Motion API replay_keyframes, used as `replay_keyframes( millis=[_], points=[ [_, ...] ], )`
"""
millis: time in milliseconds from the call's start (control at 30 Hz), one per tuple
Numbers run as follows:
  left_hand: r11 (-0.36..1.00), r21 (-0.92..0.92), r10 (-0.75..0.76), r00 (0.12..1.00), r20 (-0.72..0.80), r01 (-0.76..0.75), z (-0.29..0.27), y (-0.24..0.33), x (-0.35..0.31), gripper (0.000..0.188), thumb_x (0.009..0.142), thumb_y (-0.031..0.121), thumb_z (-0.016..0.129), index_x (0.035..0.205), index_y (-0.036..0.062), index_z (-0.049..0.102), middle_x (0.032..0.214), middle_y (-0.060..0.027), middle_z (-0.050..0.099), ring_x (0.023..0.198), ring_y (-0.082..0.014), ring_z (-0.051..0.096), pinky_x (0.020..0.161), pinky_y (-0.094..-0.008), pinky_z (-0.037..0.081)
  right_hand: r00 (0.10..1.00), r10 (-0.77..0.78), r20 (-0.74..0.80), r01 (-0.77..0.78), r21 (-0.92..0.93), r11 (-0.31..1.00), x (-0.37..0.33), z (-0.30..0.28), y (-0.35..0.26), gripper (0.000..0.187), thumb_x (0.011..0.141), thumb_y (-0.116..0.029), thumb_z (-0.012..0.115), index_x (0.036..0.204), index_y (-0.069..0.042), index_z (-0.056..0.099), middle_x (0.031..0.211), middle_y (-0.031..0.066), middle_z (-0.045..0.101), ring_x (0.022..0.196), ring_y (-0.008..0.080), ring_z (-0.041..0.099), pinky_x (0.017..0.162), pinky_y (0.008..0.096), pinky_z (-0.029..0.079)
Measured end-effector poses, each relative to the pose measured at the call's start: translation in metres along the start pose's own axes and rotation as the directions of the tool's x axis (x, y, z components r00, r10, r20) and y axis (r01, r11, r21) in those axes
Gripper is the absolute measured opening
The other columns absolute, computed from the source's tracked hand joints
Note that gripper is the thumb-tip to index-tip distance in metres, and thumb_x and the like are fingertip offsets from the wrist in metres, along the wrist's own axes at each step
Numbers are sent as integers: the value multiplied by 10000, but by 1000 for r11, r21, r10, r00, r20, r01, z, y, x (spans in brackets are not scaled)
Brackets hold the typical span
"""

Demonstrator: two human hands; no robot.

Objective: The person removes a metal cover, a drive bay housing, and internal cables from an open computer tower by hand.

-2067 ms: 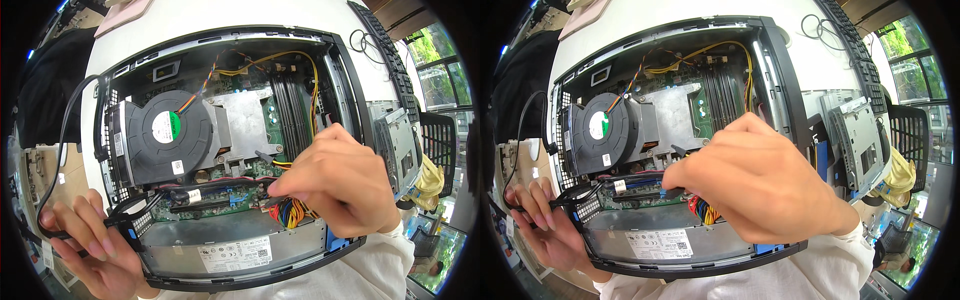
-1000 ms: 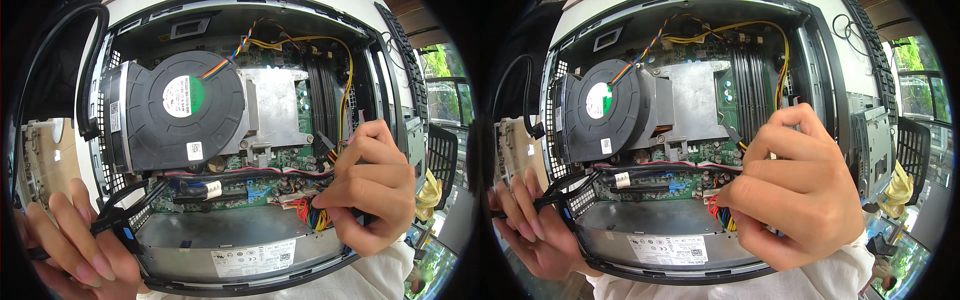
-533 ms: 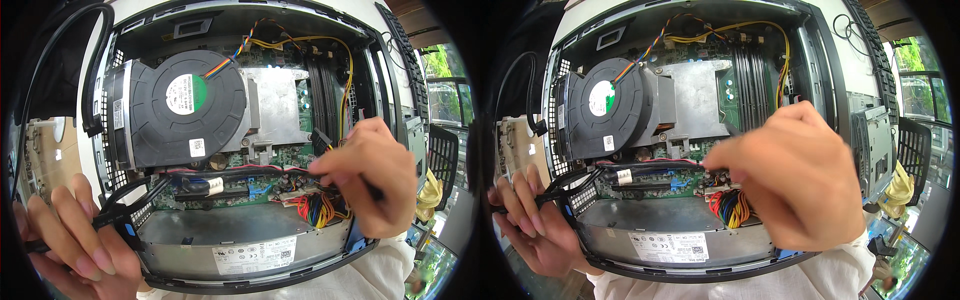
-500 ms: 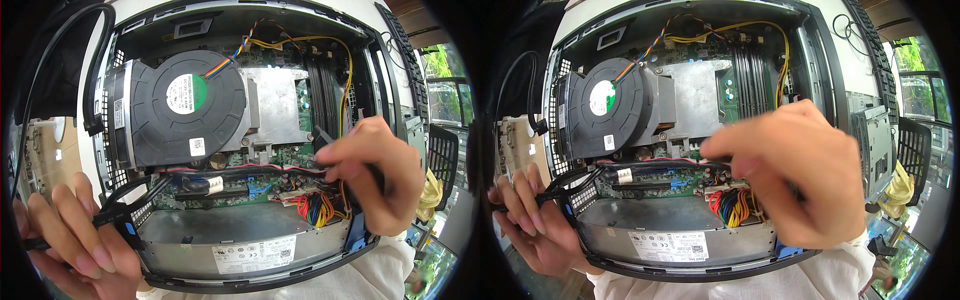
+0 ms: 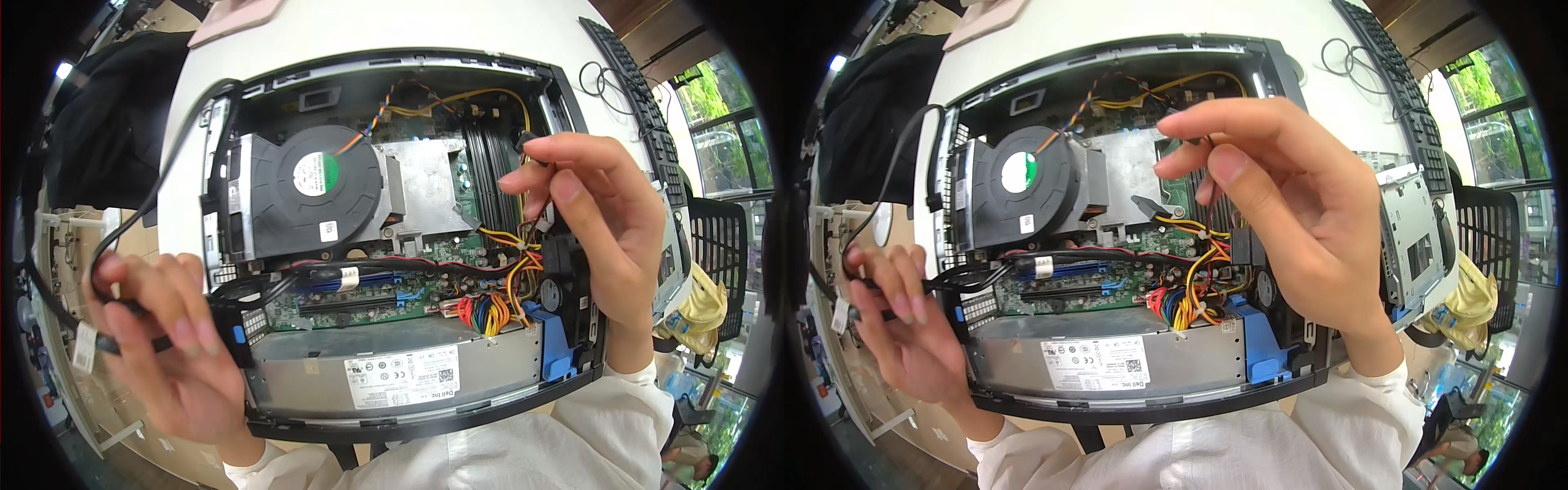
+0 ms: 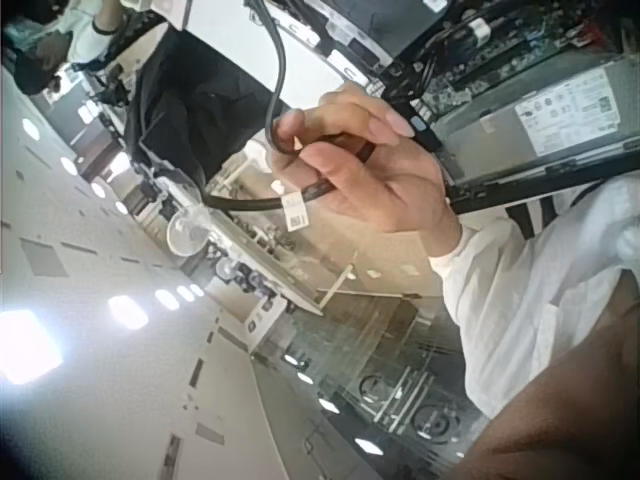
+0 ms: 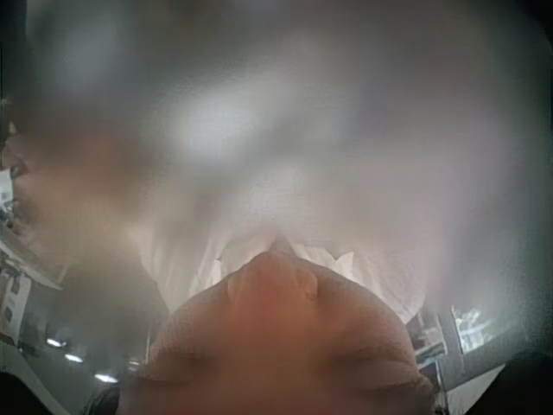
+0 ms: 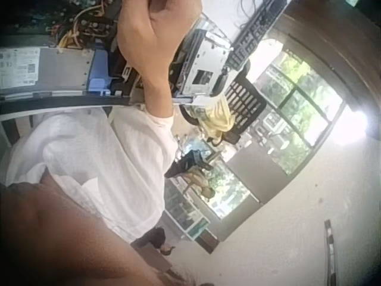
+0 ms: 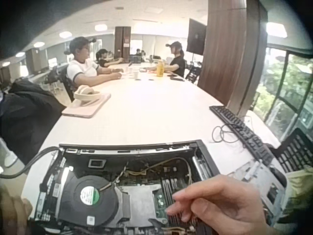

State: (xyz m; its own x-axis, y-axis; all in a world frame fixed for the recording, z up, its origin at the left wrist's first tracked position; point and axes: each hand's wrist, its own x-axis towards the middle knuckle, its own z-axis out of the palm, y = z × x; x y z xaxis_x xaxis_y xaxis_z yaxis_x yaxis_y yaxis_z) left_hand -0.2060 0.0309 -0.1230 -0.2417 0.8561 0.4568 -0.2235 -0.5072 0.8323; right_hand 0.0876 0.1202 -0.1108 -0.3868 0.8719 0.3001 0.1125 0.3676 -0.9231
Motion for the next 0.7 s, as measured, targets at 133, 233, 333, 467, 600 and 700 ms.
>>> replay_keyframes(
  millis=[133,233,333,467,600,700],
  points=[
    [995,89,-43,997,-70,49,2,1,1,310,1097,213,431,1305,0,518,761,11,405,685,-94,396,868,-325,371,999,32,7,-32,-4,999,-1,-1,0,266,1054,-112,540,1256,45,612,1027,159,739,859,131,616,816,273,490],
    [992,123,29,996,-82,-19,0,-7,6,306,1098,207,420,1299,-8,504,722,-30,455,617,-104,401,574,-242,338,998,61,33,-61,-12,998,0,0,-4,282,1047,-97,540,1284,44,598,1022,155,745,861,122,614,820,268,492],
    [993,117,25,998,-57,-18,0,3,8,284,1090,194,452,1291,0,500,735,-40,483,629,-107,434,582,-250,378,995,96,14,-96,79,992,1,3,-12,274,1033,-23,541,1290,24,626,1042,130,750,892,117,651,814,252,509],
    [997,76,2,998,-69,3,4,0,12,257,1081,177,479,1263,-4,494,741,-35,499,637,-91,459,574,-236,381,997,75,25,-77,108,991,1,5,0,219,1033,-25,544,1216,29,651,1127,137,724,1056,166,708,862,262,515],
    [999,44,1,1000,11,-1,1,0,12,367,1093,296,445,1213,-42,526,709,2,420,625,-75,357,576,-234,304,997,54,50,-58,84,995,-1,0,-1,152,988,-11,577,1108,14,667,1035,95,738,1000,161,710,831,287,506],
    [998,57,-24,998,63,21,3,-3,10,458,1094,382,409,1177,-46,553,694,3,418,625,-80,369,585,-230,305,996,5,88,-4,-17,1000,-4,-6,4,154,950,-29,614,1087,-4,679,982,79,739,945,150,699,814,289,499]
  ],
)
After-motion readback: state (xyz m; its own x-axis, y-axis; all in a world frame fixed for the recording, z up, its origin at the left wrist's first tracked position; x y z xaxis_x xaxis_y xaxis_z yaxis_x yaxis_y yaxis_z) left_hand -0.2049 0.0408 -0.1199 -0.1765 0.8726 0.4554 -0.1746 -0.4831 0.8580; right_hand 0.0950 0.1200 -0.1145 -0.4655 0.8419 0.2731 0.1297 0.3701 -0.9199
